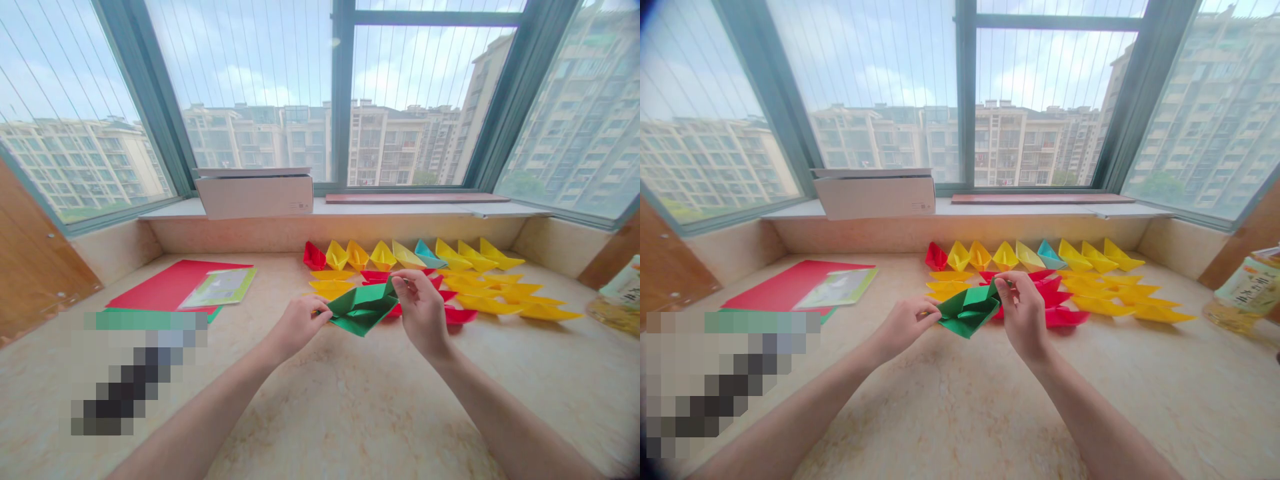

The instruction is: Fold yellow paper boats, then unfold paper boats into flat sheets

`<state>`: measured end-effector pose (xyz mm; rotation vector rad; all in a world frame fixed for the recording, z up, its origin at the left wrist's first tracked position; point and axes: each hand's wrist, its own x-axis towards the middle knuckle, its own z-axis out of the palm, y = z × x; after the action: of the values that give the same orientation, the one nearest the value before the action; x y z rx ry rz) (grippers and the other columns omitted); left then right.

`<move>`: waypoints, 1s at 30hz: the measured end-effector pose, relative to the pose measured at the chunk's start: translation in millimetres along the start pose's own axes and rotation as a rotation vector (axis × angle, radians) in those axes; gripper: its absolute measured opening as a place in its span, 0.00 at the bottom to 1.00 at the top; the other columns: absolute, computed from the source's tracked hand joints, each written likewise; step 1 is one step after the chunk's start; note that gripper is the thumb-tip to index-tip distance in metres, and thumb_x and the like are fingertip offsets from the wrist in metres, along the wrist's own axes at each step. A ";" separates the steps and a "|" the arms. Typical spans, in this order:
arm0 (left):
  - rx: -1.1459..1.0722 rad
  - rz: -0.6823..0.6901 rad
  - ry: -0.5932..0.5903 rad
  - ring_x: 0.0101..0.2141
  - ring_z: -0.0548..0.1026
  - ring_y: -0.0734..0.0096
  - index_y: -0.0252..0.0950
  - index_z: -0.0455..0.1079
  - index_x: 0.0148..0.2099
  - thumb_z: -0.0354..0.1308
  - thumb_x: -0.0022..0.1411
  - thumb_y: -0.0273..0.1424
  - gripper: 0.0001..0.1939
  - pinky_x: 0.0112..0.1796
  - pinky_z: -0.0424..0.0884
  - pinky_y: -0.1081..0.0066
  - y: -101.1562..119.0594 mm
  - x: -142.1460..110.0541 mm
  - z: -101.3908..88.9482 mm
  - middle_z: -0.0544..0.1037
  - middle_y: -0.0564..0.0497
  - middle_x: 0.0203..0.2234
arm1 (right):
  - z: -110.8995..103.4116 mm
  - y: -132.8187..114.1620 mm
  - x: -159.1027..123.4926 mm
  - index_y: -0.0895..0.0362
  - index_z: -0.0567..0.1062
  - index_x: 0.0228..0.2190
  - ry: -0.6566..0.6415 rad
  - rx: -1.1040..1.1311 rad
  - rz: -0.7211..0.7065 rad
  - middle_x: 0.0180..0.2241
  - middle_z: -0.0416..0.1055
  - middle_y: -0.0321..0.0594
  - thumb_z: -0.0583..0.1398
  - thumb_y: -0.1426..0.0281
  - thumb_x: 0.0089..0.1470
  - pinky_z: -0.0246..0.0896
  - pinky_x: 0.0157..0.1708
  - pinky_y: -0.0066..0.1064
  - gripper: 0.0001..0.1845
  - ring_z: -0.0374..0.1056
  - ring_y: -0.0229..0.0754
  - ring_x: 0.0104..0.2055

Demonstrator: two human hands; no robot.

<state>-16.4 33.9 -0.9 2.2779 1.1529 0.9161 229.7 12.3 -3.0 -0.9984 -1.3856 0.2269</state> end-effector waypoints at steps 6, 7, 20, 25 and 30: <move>0.131 0.049 0.035 0.35 0.75 0.64 0.36 0.73 0.33 0.51 0.67 0.30 0.12 0.38 0.67 0.68 -3.5 -1.0 0.6 0.79 0.47 0.32 | 1.6 7.9 2.8 0.54 0.73 0.39 -0.048 0.089 0.163 0.32 0.74 0.40 0.58 0.54 0.61 0.66 0.33 0.35 0.16 0.70 0.44 0.33; 0.155 0.045 0.053 0.35 0.76 0.63 0.36 0.73 0.35 0.50 0.67 0.31 0.11 0.38 0.67 0.68 -3.7 -1.6 0.2 0.79 0.47 0.33 | 1.6 7.6 3.1 0.54 0.73 0.39 -0.071 0.116 0.193 0.31 0.74 0.40 0.57 0.53 0.62 0.66 0.32 0.35 0.17 0.70 0.43 0.31; -0.052 -0.099 0.307 0.26 0.74 0.69 0.38 0.66 0.38 0.47 0.70 0.41 0.13 0.30 0.67 0.72 3.0 -2.1 -8.2 0.75 0.54 0.24 | 1.6 15.9 6.1 0.55 0.69 0.20 -0.250 0.204 0.221 0.21 0.68 0.37 0.50 0.46 0.62 0.61 0.27 0.31 0.30 0.63 0.41 0.26; -0.585 -0.261 0.401 0.27 0.77 0.68 0.39 0.63 0.38 0.52 0.66 0.46 0.15 0.30 0.74 0.70 2.5 3.6 -8.7 0.76 0.53 0.27 | 3.1 17.0 4.4 0.55 0.71 0.20 -0.269 0.253 0.158 0.22 0.70 0.38 0.52 0.46 0.61 0.62 0.27 0.31 0.30 0.63 0.41 0.25; -0.932 -0.455 0.400 0.27 0.78 0.69 0.36 0.64 0.39 0.57 0.64 0.40 0.12 0.32 0.78 0.66 7.3 6.4 -7.4 0.79 0.52 0.29 | 3.4 8.2 4.2 0.55 0.72 0.20 -0.173 0.333 0.250 0.21 0.71 0.38 0.55 0.44 0.58 0.65 0.26 0.32 0.30 0.66 0.42 0.25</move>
<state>-15.0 35.6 11.1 1.0732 1.0106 1.3659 231.0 21.5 -6.2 -0.8840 -1.3204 0.7210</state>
